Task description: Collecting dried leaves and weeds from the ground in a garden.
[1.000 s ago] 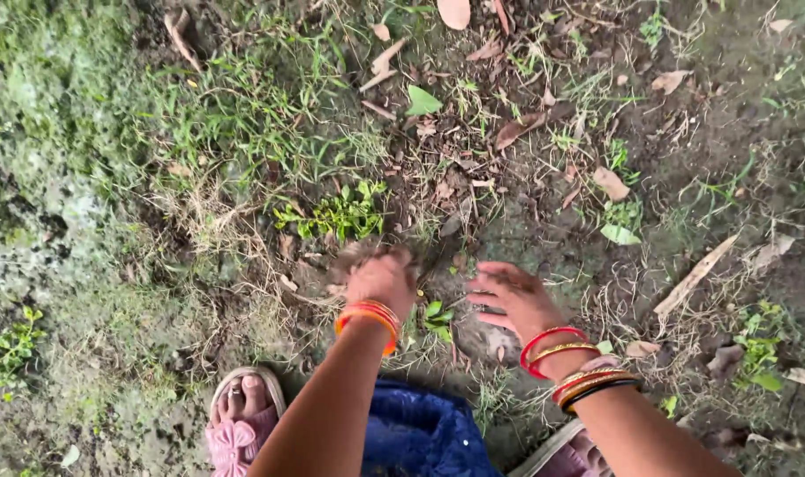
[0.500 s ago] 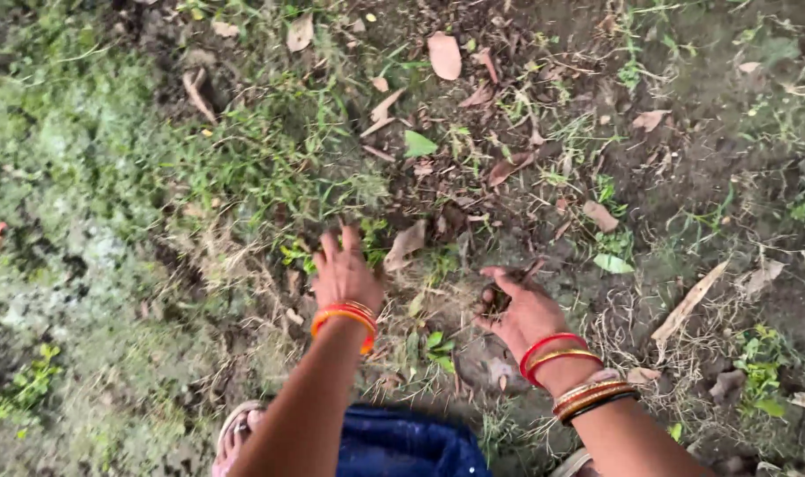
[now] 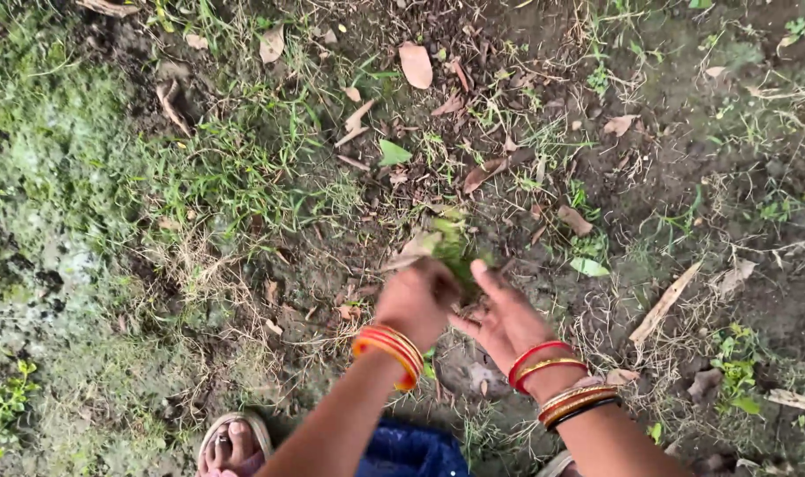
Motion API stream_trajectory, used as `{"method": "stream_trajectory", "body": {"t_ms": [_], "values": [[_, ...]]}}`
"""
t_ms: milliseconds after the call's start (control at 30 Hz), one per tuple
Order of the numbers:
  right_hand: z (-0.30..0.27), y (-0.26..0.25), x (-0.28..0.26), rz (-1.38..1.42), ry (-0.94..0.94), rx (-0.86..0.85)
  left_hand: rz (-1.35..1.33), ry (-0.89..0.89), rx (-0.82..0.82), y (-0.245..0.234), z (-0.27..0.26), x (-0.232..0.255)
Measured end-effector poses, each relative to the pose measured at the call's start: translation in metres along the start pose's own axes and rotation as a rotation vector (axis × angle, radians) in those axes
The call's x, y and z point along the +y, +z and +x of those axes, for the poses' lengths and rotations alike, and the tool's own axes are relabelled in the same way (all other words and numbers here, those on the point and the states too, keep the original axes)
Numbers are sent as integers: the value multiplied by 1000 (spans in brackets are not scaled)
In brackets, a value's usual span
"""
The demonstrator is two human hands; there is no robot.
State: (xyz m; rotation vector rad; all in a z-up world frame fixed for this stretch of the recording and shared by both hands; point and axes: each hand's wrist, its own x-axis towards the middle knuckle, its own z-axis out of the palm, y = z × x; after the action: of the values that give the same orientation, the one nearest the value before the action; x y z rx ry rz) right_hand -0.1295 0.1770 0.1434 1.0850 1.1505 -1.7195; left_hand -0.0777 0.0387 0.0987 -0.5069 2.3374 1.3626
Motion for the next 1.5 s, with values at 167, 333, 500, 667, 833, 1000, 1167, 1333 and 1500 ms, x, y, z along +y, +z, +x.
{"method": "stream_trajectory", "body": {"t_ms": [167,333,500,667,833,1000,1167,1333,1500], "values": [[55,-52,10,-23,-90,43,-57,-158,-80,-3,12,-4],[80,-104,5,75,-121,148,80,-422,252,2,44,-42],[77,-125,4,119,-81,143,522,-340,-40,34,57,-28],[54,-119,0,129,-64,62,296,-347,128,51,67,-5],[29,-96,-21,135,-72,-47,-171,-119,67,68,29,65],[38,-115,-6,102,-122,64,-220,-20,-24,65,-13,76],[36,-122,-19,109,-84,233,166,-341,380,58,-39,-9],[44,-156,-4,106,-68,215,273,-761,68,81,-52,-76],[33,-192,5,90,5,243,331,-567,188,148,-32,-142]]}}
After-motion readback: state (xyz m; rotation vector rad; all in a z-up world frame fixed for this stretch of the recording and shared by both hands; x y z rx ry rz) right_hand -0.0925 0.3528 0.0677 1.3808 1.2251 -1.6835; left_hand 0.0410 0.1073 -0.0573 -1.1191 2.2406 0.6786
